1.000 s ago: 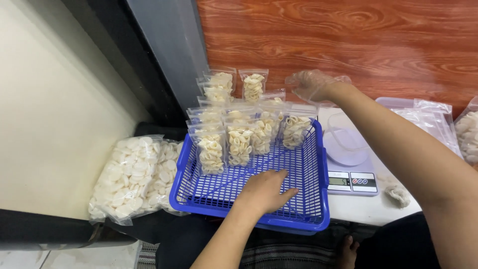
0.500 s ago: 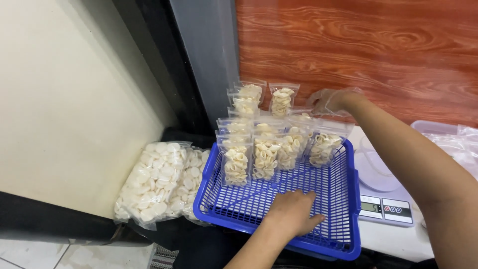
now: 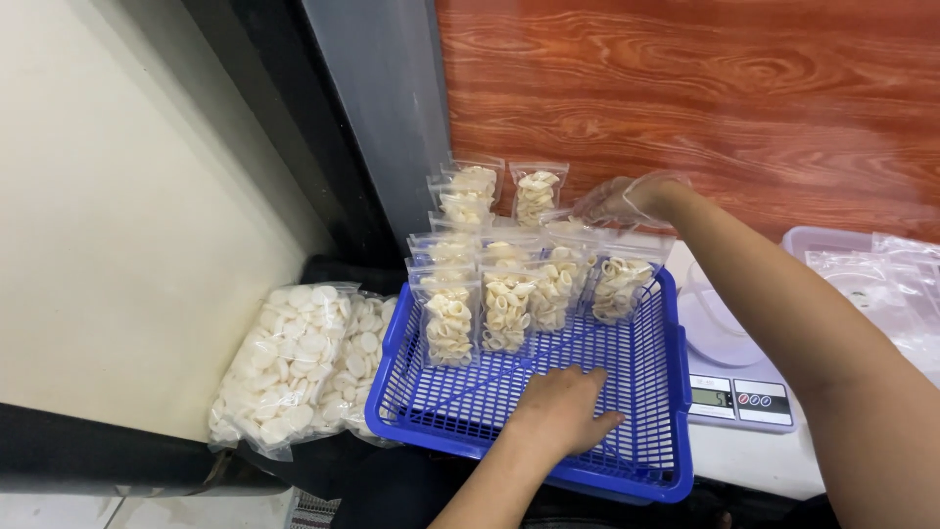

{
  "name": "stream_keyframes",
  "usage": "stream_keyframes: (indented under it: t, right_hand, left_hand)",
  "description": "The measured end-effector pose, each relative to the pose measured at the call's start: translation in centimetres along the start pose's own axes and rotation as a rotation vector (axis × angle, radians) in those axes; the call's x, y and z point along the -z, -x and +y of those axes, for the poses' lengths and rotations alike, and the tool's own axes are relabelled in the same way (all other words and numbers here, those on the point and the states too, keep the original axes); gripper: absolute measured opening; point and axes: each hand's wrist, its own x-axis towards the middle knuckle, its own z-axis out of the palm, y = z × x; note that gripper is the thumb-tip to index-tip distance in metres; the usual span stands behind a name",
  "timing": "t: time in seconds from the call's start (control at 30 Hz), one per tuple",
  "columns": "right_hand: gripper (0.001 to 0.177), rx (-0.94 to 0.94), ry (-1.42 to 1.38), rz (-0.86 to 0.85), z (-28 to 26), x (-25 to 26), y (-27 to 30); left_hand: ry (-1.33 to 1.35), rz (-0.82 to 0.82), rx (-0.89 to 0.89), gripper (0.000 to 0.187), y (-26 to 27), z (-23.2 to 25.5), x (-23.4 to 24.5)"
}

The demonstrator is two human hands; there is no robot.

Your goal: Weighing and sorting small plastic bags of snacks into a blue crate.

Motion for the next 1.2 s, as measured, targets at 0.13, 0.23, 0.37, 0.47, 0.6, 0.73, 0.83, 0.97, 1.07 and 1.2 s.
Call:
stream_keyframes:
  t: [0.13,0.23,0.37,0.47,0.6,0.73,0.83,0.97,1.07,1.2]
  right_hand:
    - [0.043,0.022,-0.019,0.094,0.6,-0.5,-0.6]
    - [0.042,0.011,-0.130,0.143,0.4,-0.3,0.3]
    - [0.021,0.125,-0.360,0.272,2.7,1.3,-0.1]
    - [0.011,0.378,-0.476,0.525,6.2,2.7,-3.4]
    - [0.020,0.807,-0.563,0.988,8.3,4.1,-1.7]
    - [0.046,0.960,-0.727,1.091,9.0,4.0,7.0]
    - [0.062,1.076,-0.608,1.255,11.8,3.6,11.7]
    - [0.016,0.763,-0.396,1.270,14.8,1.7,16.8]
    - [0.014,0.666,-0.362,1.311,18.5,0.5,17.2]
    - [0.015,0.708,-0.277,1.294,22.0,-0.8,16.7]
  left_hand:
    - [-0.014,0.006,0.000,0.056,-0.4,-0.1,-0.7]
    - [0.005,-0.002,-0.020,0.056,-0.2,0.0,-0.6]
    - [-0.005,0.005,-0.031,0.056,0.1,0.0,-0.4]
    - [0.000,-0.004,-0.025,0.056,0.7,0.2,0.3]
    - [-0.017,0.015,0.001,0.059,1.0,0.3,0.4]
    - [-0.005,0.066,-0.029,0.057,1.8,0.2,0.8]
    - [0.021,0.014,-0.009,0.064,3.0,0.5,1.8]
    - [0.045,0.085,-0.006,0.066,4.2,0.3,2.3]
    - [0.035,0.125,-0.019,0.067,4.3,-0.3,2.3]
    - [0.040,0.093,0.035,0.068,4.8,-0.2,3.2]
